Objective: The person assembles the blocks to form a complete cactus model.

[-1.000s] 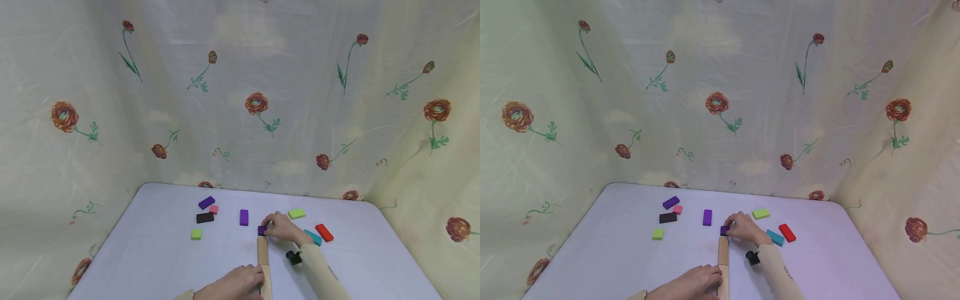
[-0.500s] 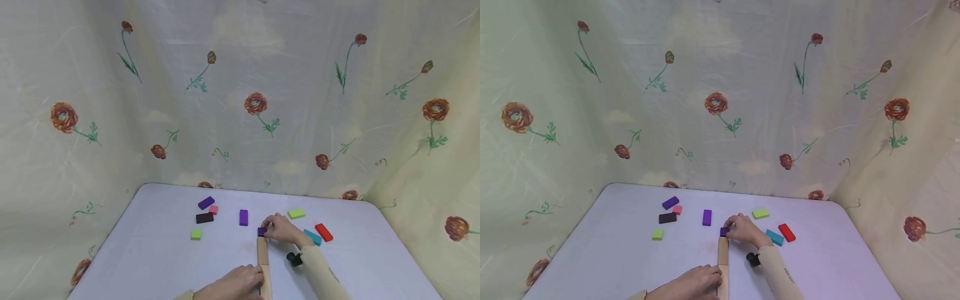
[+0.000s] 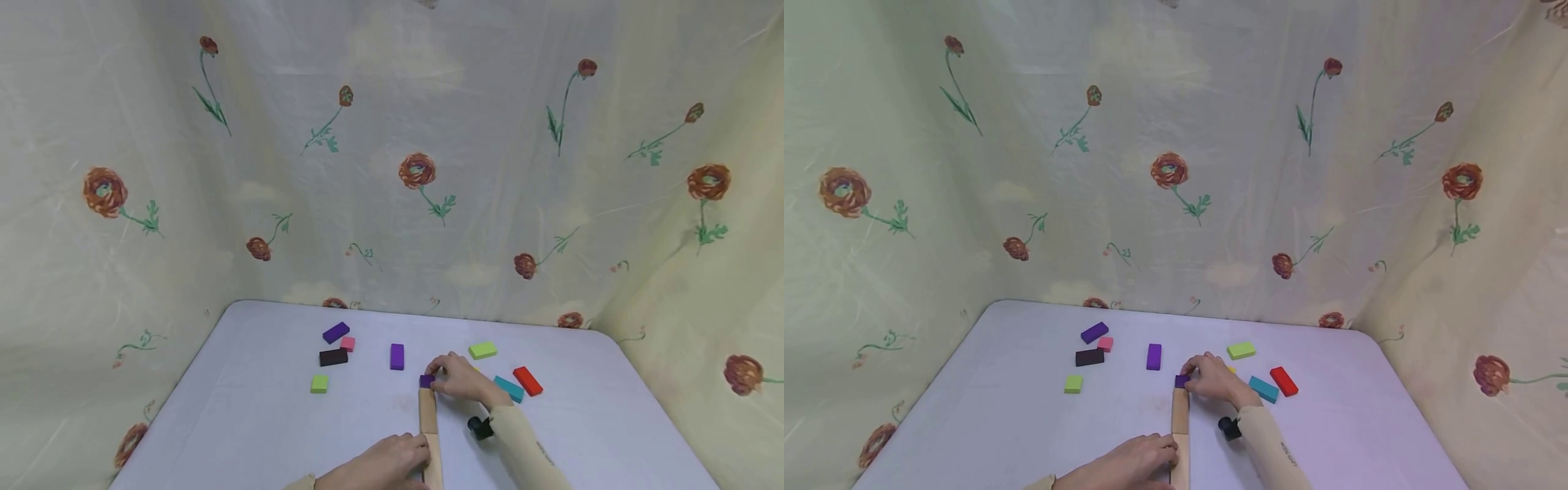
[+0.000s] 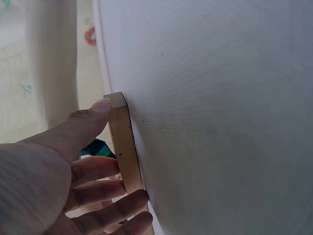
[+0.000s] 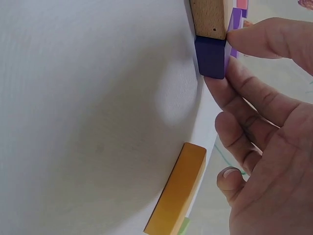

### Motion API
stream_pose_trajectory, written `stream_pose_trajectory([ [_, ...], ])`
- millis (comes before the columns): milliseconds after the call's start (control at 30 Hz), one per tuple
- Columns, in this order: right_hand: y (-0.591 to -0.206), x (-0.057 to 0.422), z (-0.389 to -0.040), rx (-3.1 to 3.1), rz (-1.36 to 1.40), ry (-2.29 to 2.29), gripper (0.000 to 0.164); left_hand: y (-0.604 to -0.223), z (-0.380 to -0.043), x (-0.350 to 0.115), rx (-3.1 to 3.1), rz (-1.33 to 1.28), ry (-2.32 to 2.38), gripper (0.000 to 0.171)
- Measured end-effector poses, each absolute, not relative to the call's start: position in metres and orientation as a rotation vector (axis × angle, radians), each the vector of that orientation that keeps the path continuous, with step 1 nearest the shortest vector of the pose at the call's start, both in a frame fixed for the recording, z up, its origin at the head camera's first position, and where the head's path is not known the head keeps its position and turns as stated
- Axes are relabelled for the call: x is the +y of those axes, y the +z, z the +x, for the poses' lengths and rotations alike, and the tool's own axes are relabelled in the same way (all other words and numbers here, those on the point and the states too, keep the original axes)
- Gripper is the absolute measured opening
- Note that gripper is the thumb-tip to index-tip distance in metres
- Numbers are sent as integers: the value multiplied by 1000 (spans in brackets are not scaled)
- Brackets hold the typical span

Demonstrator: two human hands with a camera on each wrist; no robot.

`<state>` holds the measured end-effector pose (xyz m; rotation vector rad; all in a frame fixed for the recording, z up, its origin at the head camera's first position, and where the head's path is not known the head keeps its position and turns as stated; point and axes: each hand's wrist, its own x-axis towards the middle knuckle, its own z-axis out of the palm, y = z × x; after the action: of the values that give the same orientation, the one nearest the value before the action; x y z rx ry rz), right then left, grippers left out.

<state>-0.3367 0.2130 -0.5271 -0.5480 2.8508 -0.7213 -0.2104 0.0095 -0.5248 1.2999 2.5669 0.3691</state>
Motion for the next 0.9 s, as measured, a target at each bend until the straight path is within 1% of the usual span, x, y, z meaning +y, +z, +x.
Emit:
stream_pose_trajectory([
  [267, -529, 213, -335, 2851, -572, -741, 19, -525, -210, 9, 2569, 1289, 380, 34],
  [467, -532, 218, -334, 2879, -585, -780, 24, -527, -209, 9, 2596, 1320, 369, 34],
  [700, -528, 226, -327, 2903, -529, -925, 25, -527, -210, 8, 2565, 1274, 411, 36],
  [900, -520, 243, -319, 2915, -461, -1045, 26, -526, -209, 10, 2571, 1258, 414, 38],
])
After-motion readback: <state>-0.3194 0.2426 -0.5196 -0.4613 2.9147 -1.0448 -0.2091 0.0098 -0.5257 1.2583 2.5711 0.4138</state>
